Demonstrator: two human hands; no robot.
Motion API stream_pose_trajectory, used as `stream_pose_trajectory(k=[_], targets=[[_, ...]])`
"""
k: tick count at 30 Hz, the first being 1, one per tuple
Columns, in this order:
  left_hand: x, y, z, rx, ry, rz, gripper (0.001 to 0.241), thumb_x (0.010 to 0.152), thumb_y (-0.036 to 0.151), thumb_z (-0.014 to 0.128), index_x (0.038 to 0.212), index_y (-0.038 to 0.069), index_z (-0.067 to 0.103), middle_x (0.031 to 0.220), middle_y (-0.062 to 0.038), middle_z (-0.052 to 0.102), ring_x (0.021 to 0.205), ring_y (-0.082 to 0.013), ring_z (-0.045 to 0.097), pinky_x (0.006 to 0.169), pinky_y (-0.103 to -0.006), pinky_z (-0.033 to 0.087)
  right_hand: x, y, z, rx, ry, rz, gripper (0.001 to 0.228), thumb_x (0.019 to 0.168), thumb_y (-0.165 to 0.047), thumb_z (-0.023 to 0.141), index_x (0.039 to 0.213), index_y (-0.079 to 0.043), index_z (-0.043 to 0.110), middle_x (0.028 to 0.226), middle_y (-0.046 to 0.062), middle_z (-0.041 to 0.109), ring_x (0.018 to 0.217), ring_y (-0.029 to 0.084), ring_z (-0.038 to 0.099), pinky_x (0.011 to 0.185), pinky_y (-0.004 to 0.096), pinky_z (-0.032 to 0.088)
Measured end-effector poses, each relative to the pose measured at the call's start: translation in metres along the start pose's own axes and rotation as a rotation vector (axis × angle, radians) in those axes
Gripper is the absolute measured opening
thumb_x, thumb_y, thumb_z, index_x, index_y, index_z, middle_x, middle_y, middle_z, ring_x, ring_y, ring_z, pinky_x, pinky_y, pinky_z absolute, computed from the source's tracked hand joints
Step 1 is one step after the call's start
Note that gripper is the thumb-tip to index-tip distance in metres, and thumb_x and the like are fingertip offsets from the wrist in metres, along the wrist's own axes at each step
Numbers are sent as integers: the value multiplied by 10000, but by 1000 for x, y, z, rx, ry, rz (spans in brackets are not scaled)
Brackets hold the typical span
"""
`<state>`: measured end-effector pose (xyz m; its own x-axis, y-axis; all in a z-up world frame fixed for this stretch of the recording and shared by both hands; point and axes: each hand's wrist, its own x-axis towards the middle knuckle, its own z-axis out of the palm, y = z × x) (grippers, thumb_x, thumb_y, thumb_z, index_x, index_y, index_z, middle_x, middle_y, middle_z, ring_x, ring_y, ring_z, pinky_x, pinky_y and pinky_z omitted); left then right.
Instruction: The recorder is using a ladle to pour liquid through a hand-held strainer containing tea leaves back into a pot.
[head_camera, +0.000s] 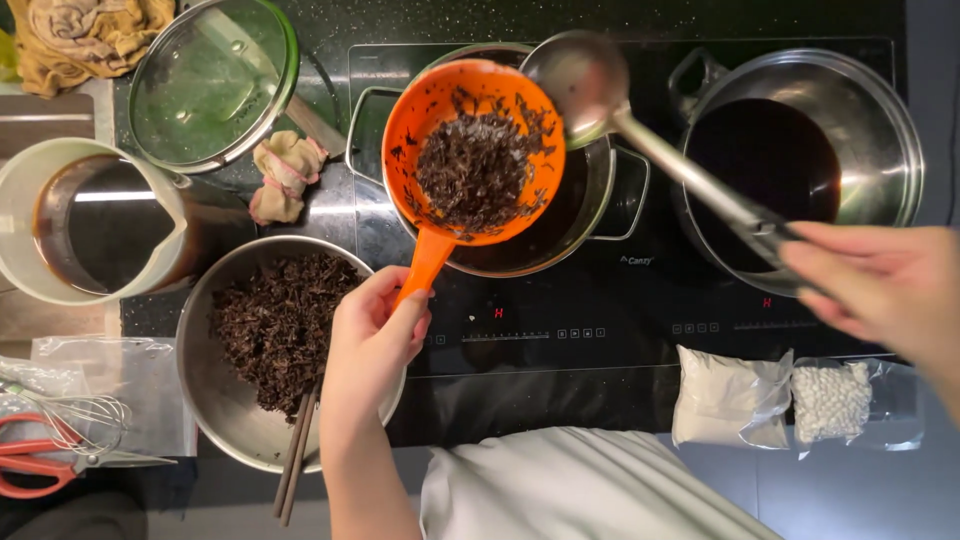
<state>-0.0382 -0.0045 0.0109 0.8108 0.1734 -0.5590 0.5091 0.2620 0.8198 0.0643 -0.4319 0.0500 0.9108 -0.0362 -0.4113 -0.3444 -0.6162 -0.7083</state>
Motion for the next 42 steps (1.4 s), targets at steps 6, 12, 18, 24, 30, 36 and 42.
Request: stream_pose_trajectory(k=[6, 12, 18, 24, 30, 36, 42], targets=[[-6, 18, 4, 46, -45, 73, 118, 968, 101, 608, 1009, 9, 669, 637, 47, 532, 528, -25, 456, 452, -203, 334, 20, -22, 51, -591, 22, -783, 238, 970, -152, 717, 1174, -31, 734, 660, 65, 663, 494, 103, 591, 455, 252, 459], [-9, 17, 4, 3, -49, 105, 123, 969, 92, 609, 1028, 1, 666, 651, 53, 535, 541, -21, 458, 458, -203, 338, 41, -25, 85, -1158, 107, -1114, 207, 962, -132, 661, 1112, -21, 750, 501, 20, 563, 417, 158, 571, 403, 310, 450], [-5, 11, 0, 19, -19, 90, 128, 967, 97, 607, 1024, 2, 670, 644, 54, 533, 538, -20, 462, 461, -201, 345, 36, -54, 79, -898, -66, -791, 189, 975, -191, 649, 1087, -76, 748, 491, 63, 588, 385, 198, 568, 399, 327, 442], [-1, 11, 2, 1, -27, 92, 120, 963, 91, 601, 1011, 5, 669, 624, 58, 519, 514, -19, 443, 443, -203, 324, 37, -53, 73, -466, -305, -351, 276, 940, -222, 646, 1155, -102, 770, 492, 59, 603, 384, 120, 505, 383, 296, 406], [1, 12, 4, 12, -34, 89, 120, 962, 94, 600, 996, 2, 669, 607, 61, 514, 503, -18, 438, 440, -206, 314, 33, -61, 83, -287, -468, -11, 346, 929, -274, 670, 1236, -131, 739, 479, 36, 575, 348, 91, 440, 336, 276, 350], [5, 7, 1, 13, -20, 77, 117, 958, 94, 603, 991, 3, 668, 598, 58, 508, 493, -22, 430, 434, -212, 308, 38, -53, 84, -166, -521, 146, 353, 925, -246, 684, 1229, -82, 754, 462, 57, 549, 302, 96, 376, 304, 263, 286], [8, 5, 0, -8, -6, 64, 114, 964, 97, 602, 1001, 9, 665, 610, 57, 516, 502, -21, 442, 438, -207, 316, 41, -44, 74, 3, -516, 194, 351, 921, -169, 654, 1224, -14, 742, 470, 32, 533, 311, 55, 367, 285, 228, 256]])
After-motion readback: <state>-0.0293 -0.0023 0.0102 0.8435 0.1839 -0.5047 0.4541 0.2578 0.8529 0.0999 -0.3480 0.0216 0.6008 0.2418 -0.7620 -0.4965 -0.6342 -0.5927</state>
